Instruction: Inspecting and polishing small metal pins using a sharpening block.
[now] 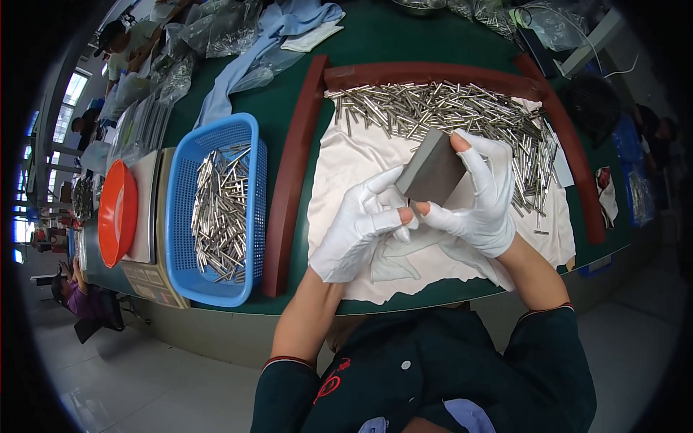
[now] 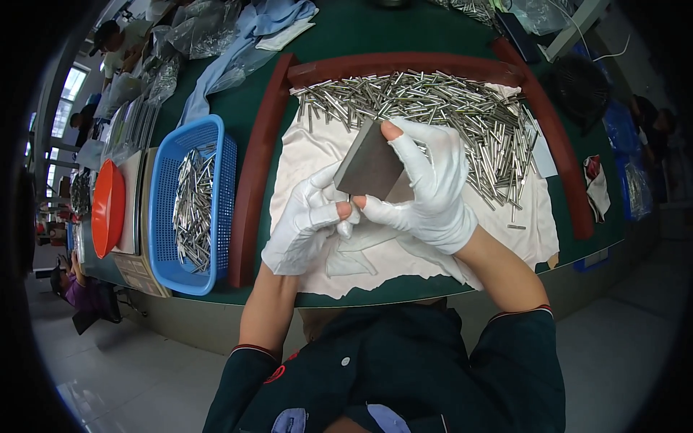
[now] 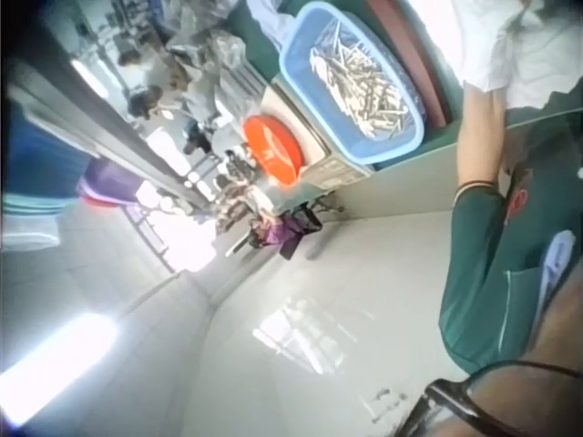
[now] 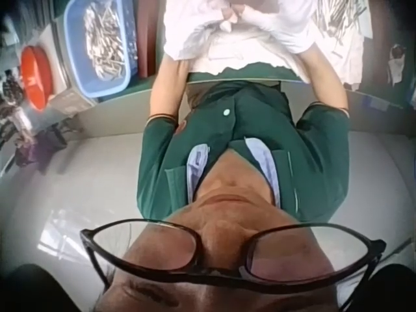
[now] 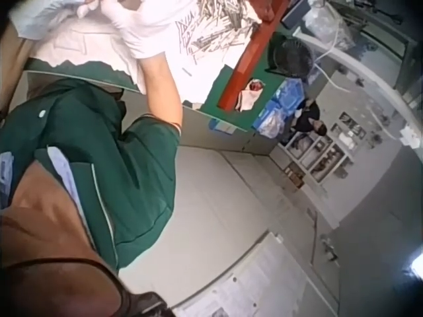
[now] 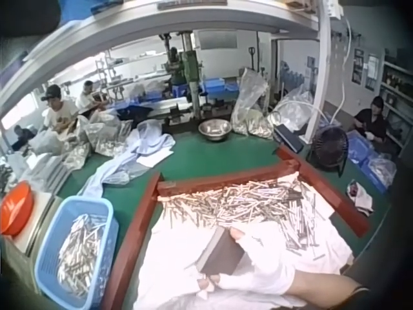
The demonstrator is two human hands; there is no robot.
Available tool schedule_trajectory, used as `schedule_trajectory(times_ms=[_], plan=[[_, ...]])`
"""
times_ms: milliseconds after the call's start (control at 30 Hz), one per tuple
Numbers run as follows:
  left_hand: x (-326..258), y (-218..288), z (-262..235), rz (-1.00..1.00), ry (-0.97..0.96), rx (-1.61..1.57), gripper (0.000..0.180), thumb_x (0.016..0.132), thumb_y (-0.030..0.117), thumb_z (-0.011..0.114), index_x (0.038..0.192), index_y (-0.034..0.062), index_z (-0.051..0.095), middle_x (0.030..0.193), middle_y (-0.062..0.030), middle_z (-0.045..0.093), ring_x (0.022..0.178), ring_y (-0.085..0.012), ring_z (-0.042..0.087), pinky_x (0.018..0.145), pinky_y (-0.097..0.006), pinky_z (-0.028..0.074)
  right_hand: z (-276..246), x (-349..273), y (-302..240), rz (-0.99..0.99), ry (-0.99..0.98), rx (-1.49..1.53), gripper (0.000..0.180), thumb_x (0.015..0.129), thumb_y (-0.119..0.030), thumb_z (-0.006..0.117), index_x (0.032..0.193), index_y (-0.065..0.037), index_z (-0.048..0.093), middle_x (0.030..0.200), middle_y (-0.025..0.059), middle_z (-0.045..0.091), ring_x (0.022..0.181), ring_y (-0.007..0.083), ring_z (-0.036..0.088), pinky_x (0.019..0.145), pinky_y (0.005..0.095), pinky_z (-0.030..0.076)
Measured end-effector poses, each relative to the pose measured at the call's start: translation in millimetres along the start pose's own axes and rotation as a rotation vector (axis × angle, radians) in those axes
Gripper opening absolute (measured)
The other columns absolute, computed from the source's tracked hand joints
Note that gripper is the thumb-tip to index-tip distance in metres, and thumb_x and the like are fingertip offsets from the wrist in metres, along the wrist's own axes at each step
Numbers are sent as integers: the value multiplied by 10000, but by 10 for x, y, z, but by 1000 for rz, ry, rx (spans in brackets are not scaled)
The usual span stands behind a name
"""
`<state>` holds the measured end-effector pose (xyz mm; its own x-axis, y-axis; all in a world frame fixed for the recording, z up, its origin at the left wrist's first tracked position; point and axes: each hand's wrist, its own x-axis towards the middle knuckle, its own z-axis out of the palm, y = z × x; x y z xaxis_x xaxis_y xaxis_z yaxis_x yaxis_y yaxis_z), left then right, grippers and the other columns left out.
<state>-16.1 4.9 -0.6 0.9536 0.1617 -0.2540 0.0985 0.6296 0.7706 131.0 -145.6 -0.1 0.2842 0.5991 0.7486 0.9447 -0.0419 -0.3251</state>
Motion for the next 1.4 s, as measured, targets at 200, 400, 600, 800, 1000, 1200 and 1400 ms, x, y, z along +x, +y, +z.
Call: schedule_trajectory(times_ms=[200,400,600,800,1000,1200,1400], plan=[[3,8,137,40,53,34,664,820,35,713,1405,-53,411,782,-50,641,706,-105,614,683,-225,492,46,0,-16,-12,29,0,857,612,-350,844,1322,-10,503,1167,134,571,948,270,534,813,388,426],[11,9,66,43,3,38,674,814,19,713,1409,-53,406,815,-63,636,748,-114,630,684,-238,516,64,-17,15,-18,25,4,839,633,-391,836,1309,-8,518,1160,132,571,948,271,533,815,384,428],[-24,48,-18,45,-9,0,661,801,19,724,1393,-47,437,809,-51,628,747,-109,627,681,-238,517,23,-19,14,-34,-7,7,869,626,-375,842,1335,-14,493,1168,139,573,961,275,538,816,382,432],[-28,57,4,-2,-20,43,637,799,24,727,1376,-42,466,789,-36,630,716,-102,614,655,-233,502,-27,-34,16,-1,-92,28,873,663,-391,842,1352,-8,466,1201,158,519,1042,276,521,882,377,446],[-32,59,95,-24,12,81,658,781,76,750,1366,-43,475,751,-36,633,635,-101,600,600,-214,481,-48,-7,0,33,-125,33,857,679,-412,831,1347,-14,472,1193,159,520,1039,275,522,884,376,447],[6,26,148,-23,47,131,670,761,66,749,1366,-38,478,722,-41,624,579,-107,589,574,-209,474,12,40,2,-12,-25,47,778,642,-404,809,1268,-19,555,1113,111,575,934,270,527,808,390,413],[-51,88,32,153,92,-5,731,747,62,753,1399,-39,437,717,-52,622,599,-114,595,589,-213,472,-78,-9,147,41,-19,1,842,623,-363,831,1315,-10,506,1175,127,554,974,275,517,829,393,415]])
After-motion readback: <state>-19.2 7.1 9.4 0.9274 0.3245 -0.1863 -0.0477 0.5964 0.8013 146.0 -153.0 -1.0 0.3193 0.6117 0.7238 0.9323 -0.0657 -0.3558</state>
